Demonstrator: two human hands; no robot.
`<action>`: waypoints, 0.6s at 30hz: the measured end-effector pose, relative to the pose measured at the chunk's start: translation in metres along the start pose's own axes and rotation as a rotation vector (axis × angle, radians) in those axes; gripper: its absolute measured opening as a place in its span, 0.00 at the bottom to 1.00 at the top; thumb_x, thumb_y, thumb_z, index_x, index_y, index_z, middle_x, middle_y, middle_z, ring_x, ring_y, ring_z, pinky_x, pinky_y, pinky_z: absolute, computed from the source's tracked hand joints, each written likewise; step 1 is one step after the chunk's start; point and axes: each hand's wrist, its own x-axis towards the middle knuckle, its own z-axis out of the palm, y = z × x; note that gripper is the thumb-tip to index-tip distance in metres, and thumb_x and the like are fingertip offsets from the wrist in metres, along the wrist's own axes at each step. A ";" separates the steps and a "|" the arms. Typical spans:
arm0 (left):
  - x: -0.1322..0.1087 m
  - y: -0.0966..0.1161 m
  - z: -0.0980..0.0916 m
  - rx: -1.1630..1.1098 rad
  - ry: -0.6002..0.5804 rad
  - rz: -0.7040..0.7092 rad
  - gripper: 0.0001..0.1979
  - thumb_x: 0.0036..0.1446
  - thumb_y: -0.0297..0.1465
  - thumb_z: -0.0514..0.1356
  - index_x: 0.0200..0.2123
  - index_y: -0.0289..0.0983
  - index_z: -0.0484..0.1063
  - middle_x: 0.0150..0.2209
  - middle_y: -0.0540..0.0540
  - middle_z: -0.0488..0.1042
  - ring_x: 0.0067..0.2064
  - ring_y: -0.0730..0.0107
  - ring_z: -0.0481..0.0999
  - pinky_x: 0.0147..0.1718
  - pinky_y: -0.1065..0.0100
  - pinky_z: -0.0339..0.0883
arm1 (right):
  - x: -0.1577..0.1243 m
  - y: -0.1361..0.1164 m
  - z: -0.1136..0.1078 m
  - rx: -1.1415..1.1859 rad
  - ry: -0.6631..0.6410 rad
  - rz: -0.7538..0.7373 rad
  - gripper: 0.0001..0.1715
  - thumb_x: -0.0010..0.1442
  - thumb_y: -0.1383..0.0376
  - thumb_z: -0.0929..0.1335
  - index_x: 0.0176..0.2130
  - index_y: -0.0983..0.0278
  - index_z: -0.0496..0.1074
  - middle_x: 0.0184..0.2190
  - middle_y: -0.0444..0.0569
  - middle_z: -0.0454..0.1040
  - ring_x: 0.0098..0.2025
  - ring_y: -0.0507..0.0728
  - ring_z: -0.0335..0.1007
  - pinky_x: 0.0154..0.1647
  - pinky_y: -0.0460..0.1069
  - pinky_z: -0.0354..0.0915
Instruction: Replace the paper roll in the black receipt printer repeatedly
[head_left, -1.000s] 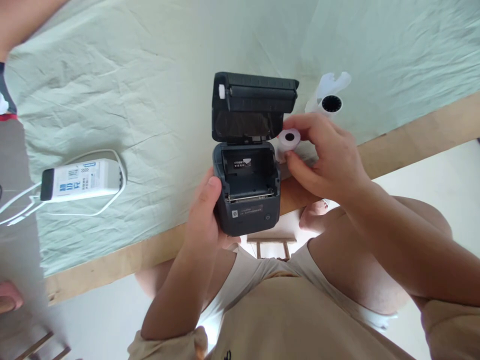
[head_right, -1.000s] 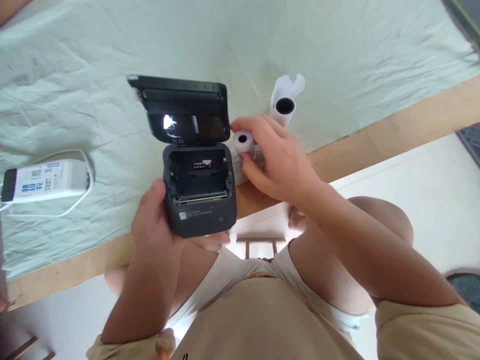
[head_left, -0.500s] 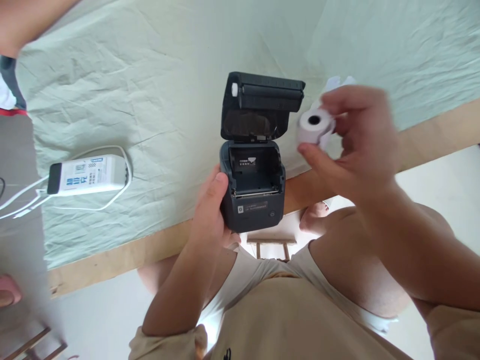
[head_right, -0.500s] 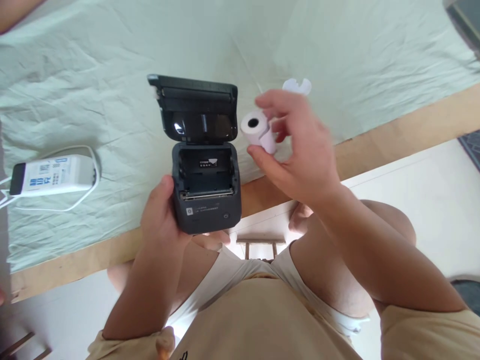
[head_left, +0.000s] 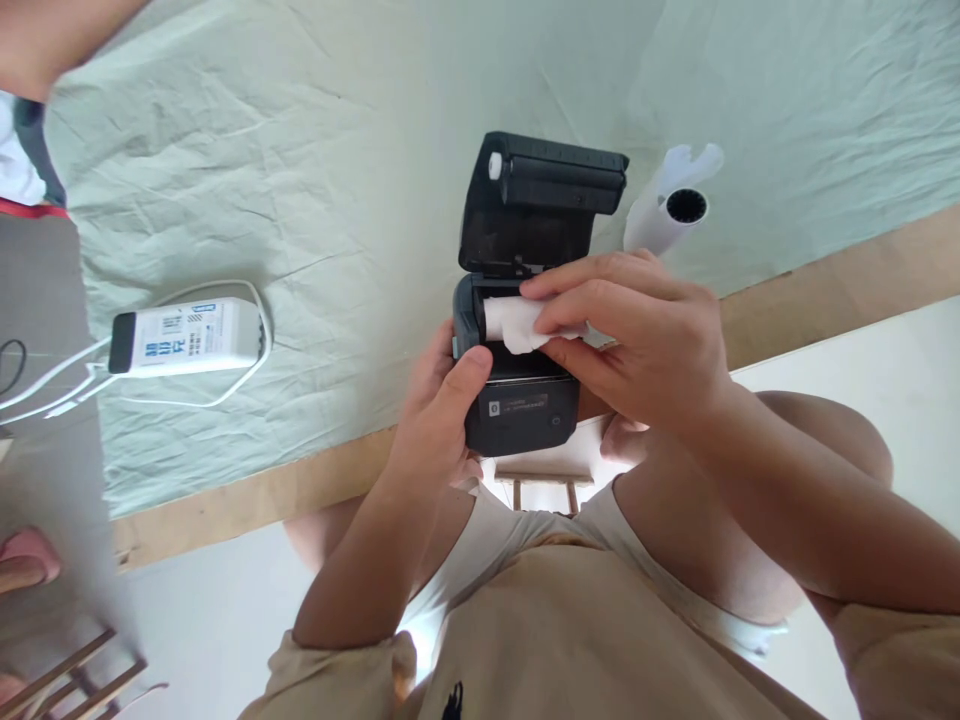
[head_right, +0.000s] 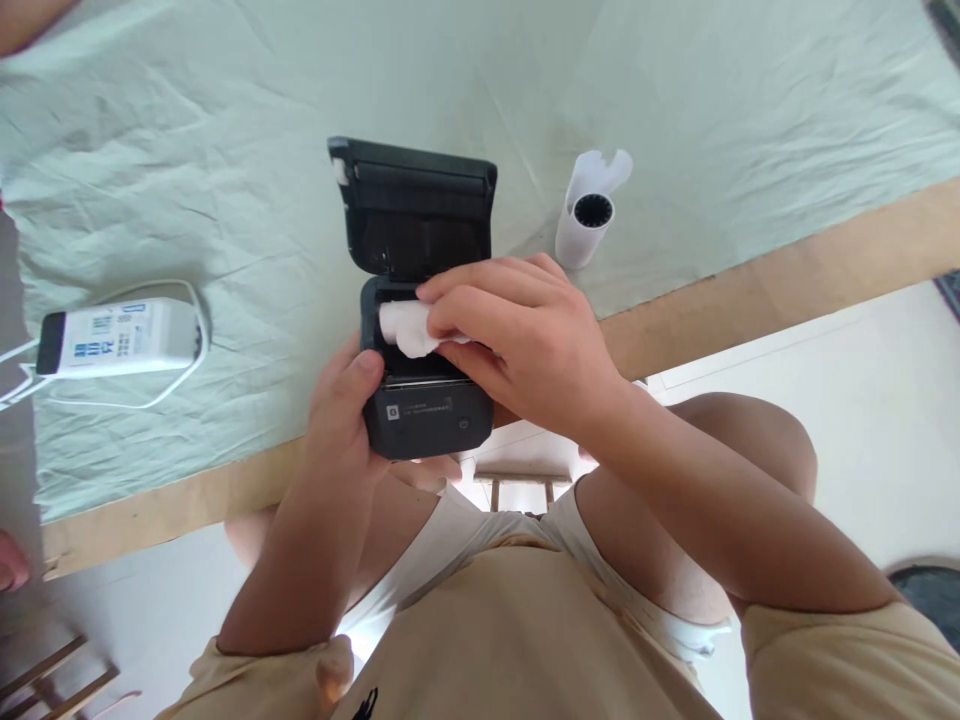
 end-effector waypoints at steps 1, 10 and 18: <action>0.000 0.000 0.000 -0.008 0.009 0.013 0.22 0.63 0.48 0.69 0.53 0.41 0.77 0.34 0.47 0.81 0.26 0.62 0.81 0.19 0.64 0.73 | 0.000 0.000 0.000 0.011 0.014 -0.008 0.12 0.67 0.73 0.71 0.36 0.56 0.71 0.44 0.40 0.87 0.41 0.56 0.85 0.38 0.55 0.70; 0.005 -0.004 -0.004 -0.041 0.022 0.074 0.23 0.58 0.47 0.72 0.49 0.41 0.75 0.35 0.48 0.80 0.30 0.63 0.80 0.22 0.66 0.72 | -0.012 -0.016 -0.002 0.094 -0.004 -0.120 0.12 0.65 0.74 0.71 0.37 0.57 0.71 0.35 0.41 0.82 0.34 0.55 0.75 0.34 0.56 0.63; 0.008 -0.010 -0.011 -0.052 -0.056 0.165 0.23 0.57 0.34 0.74 0.54 0.44 0.73 0.47 0.48 0.81 0.46 0.61 0.83 0.40 0.66 0.80 | -0.025 -0.020 0.013 0.131 0.047 -0.201 0.14 0.72 0.64 0.69 0.31 0.57 0.70 0.31 0.41 0.79 0.39 0.54 0.77 0.38 0.56 0.62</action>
